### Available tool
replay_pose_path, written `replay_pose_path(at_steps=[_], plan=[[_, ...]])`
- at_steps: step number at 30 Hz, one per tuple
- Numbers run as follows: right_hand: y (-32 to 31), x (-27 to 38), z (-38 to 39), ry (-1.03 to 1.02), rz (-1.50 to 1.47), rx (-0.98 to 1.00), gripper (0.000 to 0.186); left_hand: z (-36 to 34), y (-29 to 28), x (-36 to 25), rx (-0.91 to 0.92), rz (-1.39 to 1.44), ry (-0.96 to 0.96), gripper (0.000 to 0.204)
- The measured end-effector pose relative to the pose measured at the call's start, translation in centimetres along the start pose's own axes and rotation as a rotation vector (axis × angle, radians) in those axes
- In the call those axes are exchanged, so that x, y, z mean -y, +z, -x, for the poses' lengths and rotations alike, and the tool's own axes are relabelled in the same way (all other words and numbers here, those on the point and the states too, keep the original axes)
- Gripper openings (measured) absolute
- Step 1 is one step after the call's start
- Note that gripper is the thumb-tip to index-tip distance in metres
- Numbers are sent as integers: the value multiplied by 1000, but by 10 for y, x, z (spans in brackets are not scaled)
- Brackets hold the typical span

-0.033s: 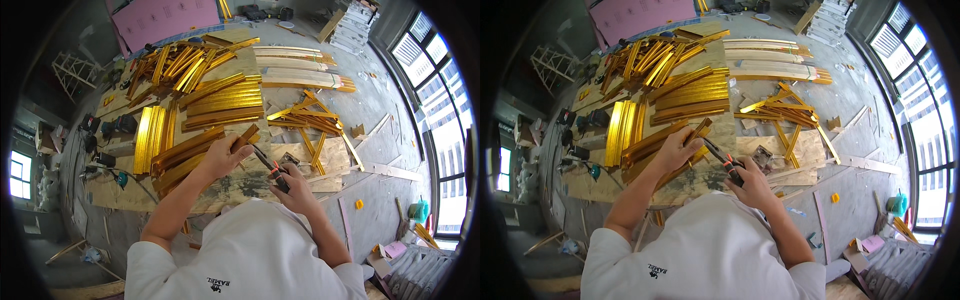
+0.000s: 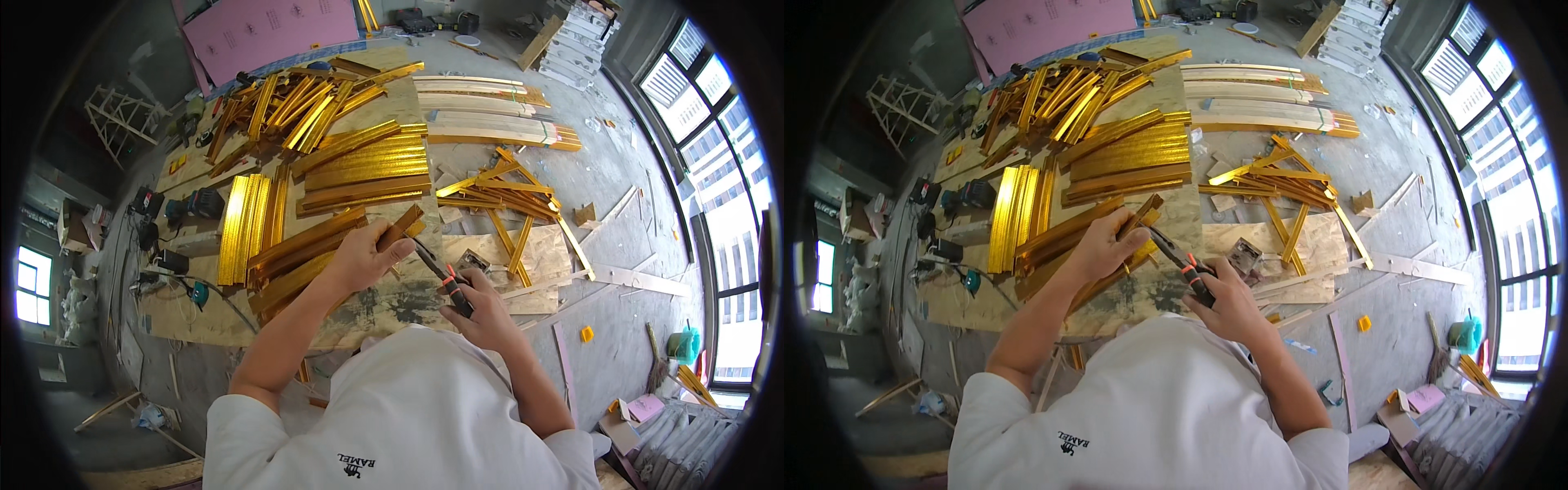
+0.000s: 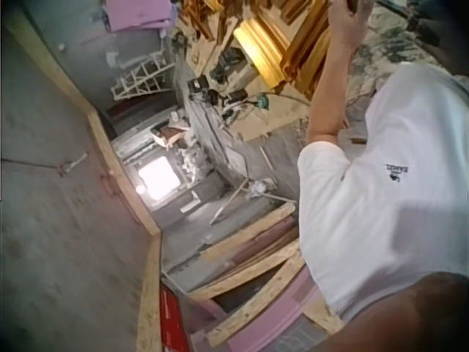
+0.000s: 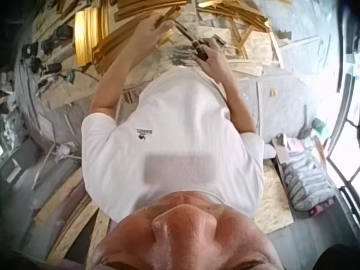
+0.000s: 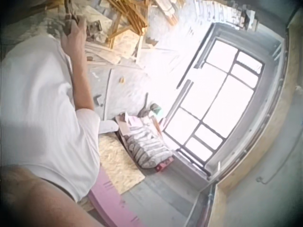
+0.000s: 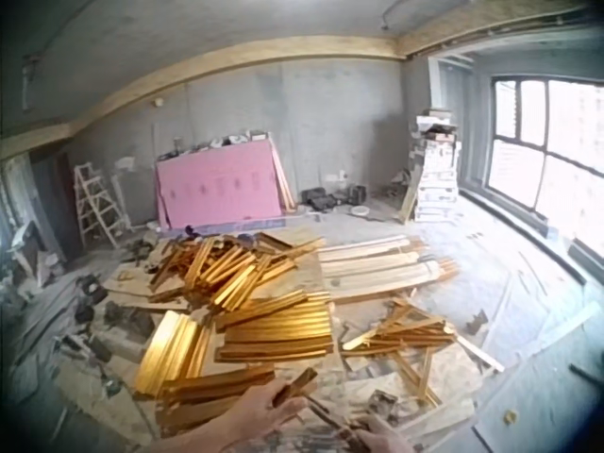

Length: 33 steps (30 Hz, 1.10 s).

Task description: The person uses a handheld power tool to cut gold-colored metal profiles on a workbench, then uses pliers to trim or deburr the cut edges. The person handles the profiles one at a time, placing finished pieces aside.

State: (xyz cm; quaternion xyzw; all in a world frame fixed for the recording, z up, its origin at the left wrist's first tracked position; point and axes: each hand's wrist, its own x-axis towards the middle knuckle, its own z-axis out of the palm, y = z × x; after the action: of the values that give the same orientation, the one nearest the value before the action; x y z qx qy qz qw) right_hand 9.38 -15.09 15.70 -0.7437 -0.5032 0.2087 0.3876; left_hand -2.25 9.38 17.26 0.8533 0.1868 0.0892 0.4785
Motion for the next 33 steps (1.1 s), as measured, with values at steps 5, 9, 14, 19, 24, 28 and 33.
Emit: replay_pose_path(at_steps=[5,9,14,19,24,28,33], plan=[[-8,-7,-7,-10,-112,111,28,-4,-2,0,66,25,-15,74],[-3,-20,-19,128,-156,238,22,-11,4,20,96,-11,-94,78],[47,-54,-36,158,352,145,14,-31,21,72,196,-36,-398,67],[69,-79,-66,11,668,24,17,-51,21,100,255,-19,-664,70],[57,-60,-47,-91,396,-222,27,-34,-15,65,88,157,-528,58],[54,-61,-23,35,-29,-95,29,-12,-28,41,164,405,-329,50],[50,-53,-16,-15,-141,-66,27,6,-8,18,160,536,-274,64]])
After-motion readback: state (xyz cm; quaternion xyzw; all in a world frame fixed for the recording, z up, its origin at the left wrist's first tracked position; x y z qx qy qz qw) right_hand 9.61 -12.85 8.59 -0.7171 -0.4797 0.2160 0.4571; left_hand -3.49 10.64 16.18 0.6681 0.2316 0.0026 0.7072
